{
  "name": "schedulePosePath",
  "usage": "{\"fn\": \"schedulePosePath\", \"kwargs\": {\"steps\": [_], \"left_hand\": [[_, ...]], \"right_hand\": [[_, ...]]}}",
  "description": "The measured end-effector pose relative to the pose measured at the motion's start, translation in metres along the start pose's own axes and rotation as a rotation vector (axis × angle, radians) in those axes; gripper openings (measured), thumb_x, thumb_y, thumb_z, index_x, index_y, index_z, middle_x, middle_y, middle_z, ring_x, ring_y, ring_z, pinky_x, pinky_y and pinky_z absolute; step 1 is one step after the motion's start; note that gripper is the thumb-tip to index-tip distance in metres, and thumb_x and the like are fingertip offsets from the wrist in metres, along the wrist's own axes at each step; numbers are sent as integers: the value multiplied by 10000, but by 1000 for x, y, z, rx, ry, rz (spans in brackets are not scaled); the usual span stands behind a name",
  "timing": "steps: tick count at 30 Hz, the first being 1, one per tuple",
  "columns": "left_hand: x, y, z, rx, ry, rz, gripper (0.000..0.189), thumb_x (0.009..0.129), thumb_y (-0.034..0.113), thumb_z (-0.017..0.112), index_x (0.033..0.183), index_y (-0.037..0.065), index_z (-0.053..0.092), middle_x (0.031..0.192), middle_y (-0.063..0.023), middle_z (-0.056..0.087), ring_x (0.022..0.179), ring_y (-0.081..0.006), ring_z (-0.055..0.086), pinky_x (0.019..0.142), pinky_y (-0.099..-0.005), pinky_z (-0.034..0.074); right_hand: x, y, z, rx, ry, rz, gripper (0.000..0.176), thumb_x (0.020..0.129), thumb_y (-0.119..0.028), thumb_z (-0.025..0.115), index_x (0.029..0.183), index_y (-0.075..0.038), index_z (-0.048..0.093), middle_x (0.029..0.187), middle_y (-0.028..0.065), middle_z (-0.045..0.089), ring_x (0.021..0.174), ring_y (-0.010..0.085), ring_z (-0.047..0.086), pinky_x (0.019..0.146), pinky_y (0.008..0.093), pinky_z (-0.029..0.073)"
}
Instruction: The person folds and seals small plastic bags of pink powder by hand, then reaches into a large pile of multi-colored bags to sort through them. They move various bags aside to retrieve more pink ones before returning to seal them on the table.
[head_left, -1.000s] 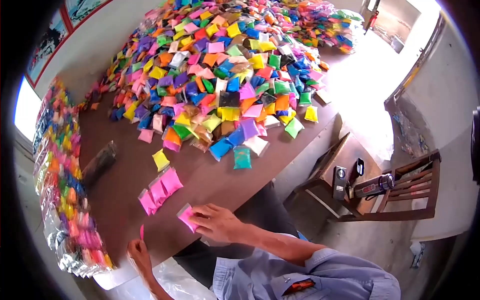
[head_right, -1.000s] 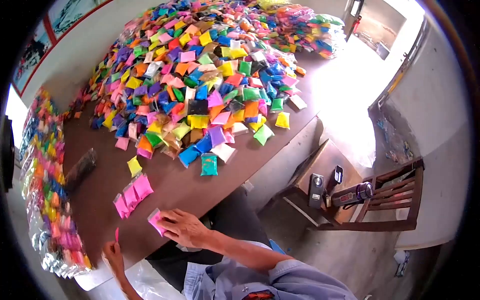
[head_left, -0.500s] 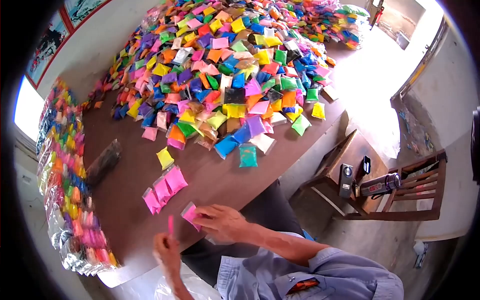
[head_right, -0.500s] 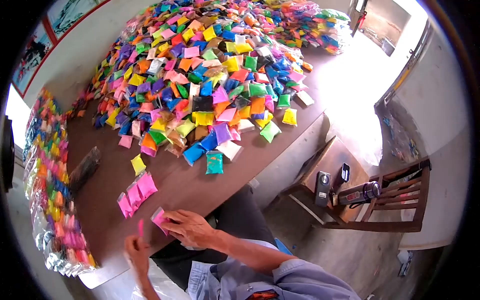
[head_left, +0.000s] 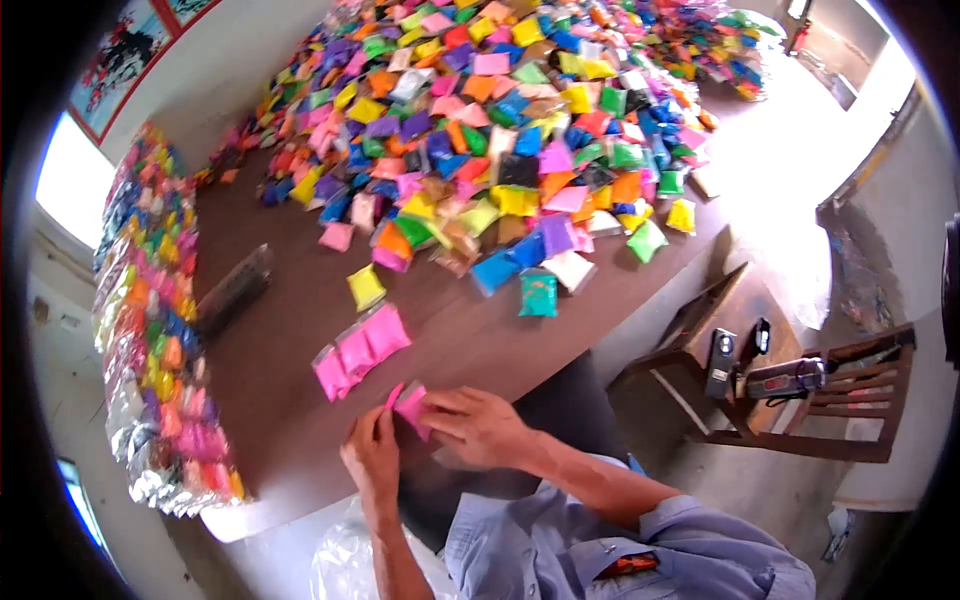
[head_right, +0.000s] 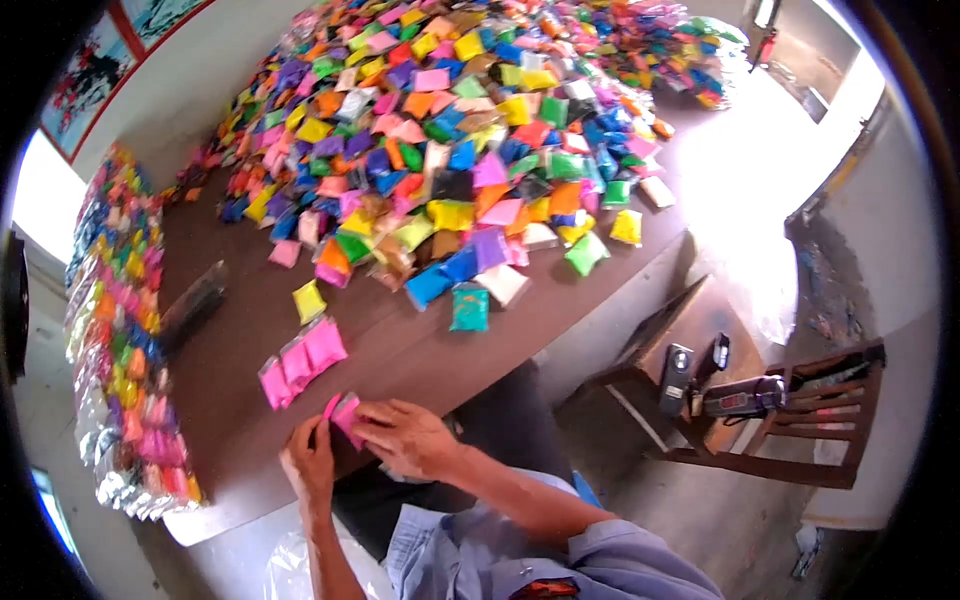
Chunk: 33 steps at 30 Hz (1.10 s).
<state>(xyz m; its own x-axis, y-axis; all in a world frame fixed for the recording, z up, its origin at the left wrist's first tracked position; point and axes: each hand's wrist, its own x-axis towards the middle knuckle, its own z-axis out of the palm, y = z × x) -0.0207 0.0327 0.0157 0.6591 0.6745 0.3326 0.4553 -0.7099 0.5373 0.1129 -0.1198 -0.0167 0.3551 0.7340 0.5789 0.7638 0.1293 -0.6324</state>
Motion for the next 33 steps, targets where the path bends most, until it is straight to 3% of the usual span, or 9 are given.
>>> {"fn": "schedulePosePath", "kwargs": {"steps": [5,9,14,19,23,30,33], "left_hand": [[-1,6,-13,-29,58,-42,111,935,101,753,1006,17,764,886,-171,741,769,-316,715,724,-380,557],[-10,29,-12,-134,-40,-33,99,929,99,757,984,16,762,873,-166,727,766,-308,711,707,-374,554],[6,22,-1,66,-32,93,87,915,79,753,962,6,748,864,-163,724,745,-326,701,682,-404,554],[14,11,0,-32,-55,58,73,912,69,747,961,15,745,856,-168,720,737,-332,702,674,-409,549],[2,37,-6,-94,-80,58,73,905,72,755,952,17,745,847,-167,717,728,-332,699,675,-412,547],[6,-1,-7,68,-33,20,52,905,75,757,950,51,747,858,-144,710,740,-341,704,669,-397,550],[-2,-4,-11,-70,-9,-59,85,924,94,760,993,43,754,867,-143,724,726,-275,708,682,-356,551]], "right_hand": [[3,1,-2,-31,8,-14,328,805,-98,797,1122,-120,717,1213,86,657,1050,294,681,896,394,570],[4,-2,-1,-19,44,10,389,753,-74,841,1119,-118,717,1198,78,663,1034,294,684,879,394,580],[5,-3,-3,-31,27,-3,367,767,-82,826,1114,-121,713,1184,62,663,1009,277,688,866,384,582],[5,-2,-2,-38,30,-9,359,776,-89,814,1119,-122,711,1159,58,667,990,266,690,851,378,580],[-1,3,3,-13,36,17,359,775,-92,824,1117,-122,721,1155,51,679,996,264,689,859,373,573],[4,0,1,-36,32,2,325,783,-79,817,1092,-114,723,1137,48,684,990,256,688,859,368,566],[2,-1,1,-28,54,6,321,785,-80,815,1090,-113,721,1132,46,685,978,256,687,852,368,564]]}}
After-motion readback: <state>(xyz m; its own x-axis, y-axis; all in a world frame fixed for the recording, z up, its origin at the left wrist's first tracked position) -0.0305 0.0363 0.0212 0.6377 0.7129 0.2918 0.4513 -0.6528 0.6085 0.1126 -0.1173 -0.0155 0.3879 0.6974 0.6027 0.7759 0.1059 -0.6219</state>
